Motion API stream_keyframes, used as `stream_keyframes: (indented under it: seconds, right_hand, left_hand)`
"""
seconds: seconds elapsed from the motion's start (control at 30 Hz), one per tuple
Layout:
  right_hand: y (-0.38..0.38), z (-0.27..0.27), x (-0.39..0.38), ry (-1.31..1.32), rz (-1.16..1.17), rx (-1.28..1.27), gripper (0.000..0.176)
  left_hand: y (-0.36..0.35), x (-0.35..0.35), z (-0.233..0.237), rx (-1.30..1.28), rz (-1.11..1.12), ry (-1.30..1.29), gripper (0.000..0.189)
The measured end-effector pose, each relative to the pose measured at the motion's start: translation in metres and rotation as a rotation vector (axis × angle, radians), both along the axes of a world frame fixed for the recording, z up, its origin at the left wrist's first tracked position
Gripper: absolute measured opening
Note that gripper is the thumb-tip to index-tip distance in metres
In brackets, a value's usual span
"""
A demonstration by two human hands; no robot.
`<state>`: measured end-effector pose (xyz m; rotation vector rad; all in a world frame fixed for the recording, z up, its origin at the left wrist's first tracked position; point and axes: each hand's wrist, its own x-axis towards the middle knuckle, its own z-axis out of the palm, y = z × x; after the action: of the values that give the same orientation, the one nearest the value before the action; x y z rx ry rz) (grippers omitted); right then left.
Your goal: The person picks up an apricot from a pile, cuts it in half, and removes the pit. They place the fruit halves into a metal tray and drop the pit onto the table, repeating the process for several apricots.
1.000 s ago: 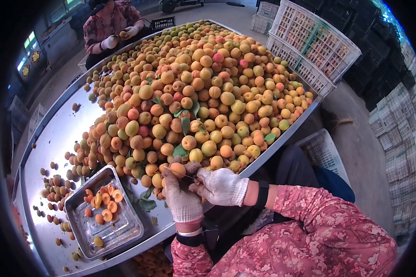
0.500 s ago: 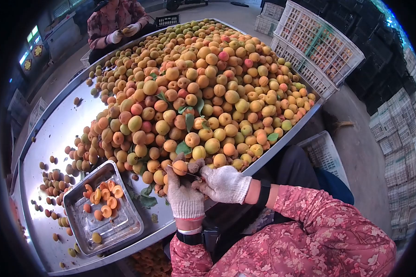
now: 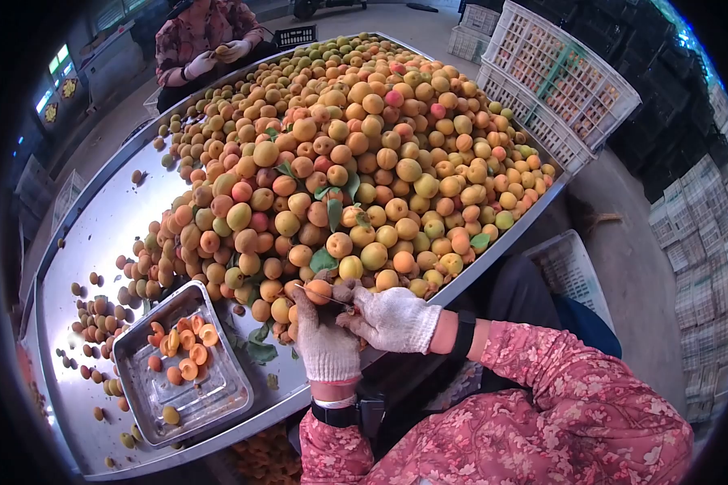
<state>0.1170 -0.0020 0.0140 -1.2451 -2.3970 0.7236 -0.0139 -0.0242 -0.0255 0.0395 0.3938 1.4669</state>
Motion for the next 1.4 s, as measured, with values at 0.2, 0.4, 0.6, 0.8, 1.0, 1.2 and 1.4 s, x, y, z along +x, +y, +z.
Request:
stream_keyframes:
  seconds: [0.2,0.4,0.6,0.8,1.0,1.2,1.4]
  right_hand:
    - [0.001,0.004,0.001,0.103,0.011,-0.080,0.030]
    - [0.003,-0.001,-0.002,-0.026,0.022,-0.033,0.031]
    - [0.009,-0.008,-0.001,0.308,0.117,-0.196,0.031]
    - [0.016,0.044,0.005,0.150,-0.067,-0.993,0.037]
    - [0.015,0.014,0.016,0.257,0.090,-0.381,0.034]
    - [0.008,0.039,0.023,0.228,0.038,-0.178,0.036]
    - [0.019,0.034,0.015,0.271,-0.083,0.035,0.046]
  left_hand:
    - [0.000,0.005,0.007,0.012,0.121,0.394,0.052]
    - [0.001,0.000,0.013,-0.046,0.060,0.160,0.064]
    - [0.002,-0.004,0.008,-0.053,0.043,0.134,0.053]
    - [0.000,-0.002,0.005,-0.001,0.030,0.021,0.045]
    - [-0.001,0.000,0.017,0.143,0.049,0.218,0.037]
    - [0.001,0.000,0.025,0.206,0.016,0.090,0.042]
    - [0.003,0.003,0.021,0.210,-0.077,0.052,0.050]
